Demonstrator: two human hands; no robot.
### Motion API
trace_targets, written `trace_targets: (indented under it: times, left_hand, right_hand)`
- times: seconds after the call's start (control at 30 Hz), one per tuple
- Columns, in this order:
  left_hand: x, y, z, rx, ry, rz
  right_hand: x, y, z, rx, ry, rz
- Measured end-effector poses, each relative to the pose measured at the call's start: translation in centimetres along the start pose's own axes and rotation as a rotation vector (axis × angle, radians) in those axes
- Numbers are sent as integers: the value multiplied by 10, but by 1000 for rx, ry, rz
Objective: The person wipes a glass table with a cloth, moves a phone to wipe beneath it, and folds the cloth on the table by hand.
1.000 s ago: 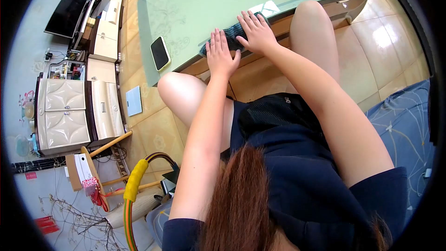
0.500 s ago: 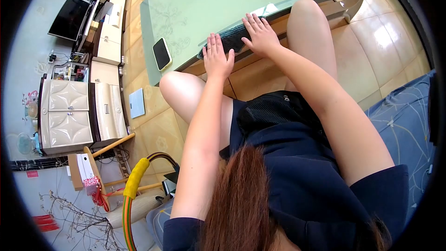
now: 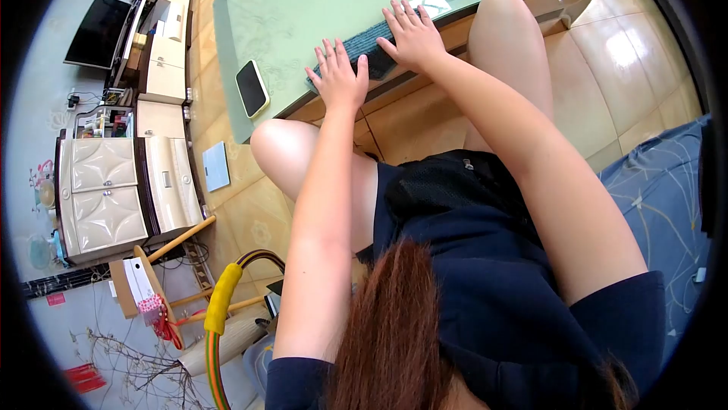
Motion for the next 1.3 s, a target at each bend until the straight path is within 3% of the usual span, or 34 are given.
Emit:
trace_targets:
  times: [0.93, 1.03, 1.13, 1.3]
  left_hand:
    - [21, 23, 71, 54, 57, 14]
    - [24, 24, 73, 50, 46, 18]
    - [26, 26, 76, 54, 30, 9]
    - [27, 27, 79, 48, 33, 9]
  right_hand:
    - [28, 1, 74, 9, 57, -99]
    - [31, 1, 76, 5, 15, -87]
    - [26, -2, 82, 11, 72, 127]
    - [26, -2, 87, 12, 81, 122]
Point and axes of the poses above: each hand's wrist, its own z-axis towards the middle knuckle, its own x-axis out of the palm, y = z × x, the point moved 2 cm from there along z, towards the middle knuckle, and after that the axes turned 6 degrees about -y, right-handed, at the moved point
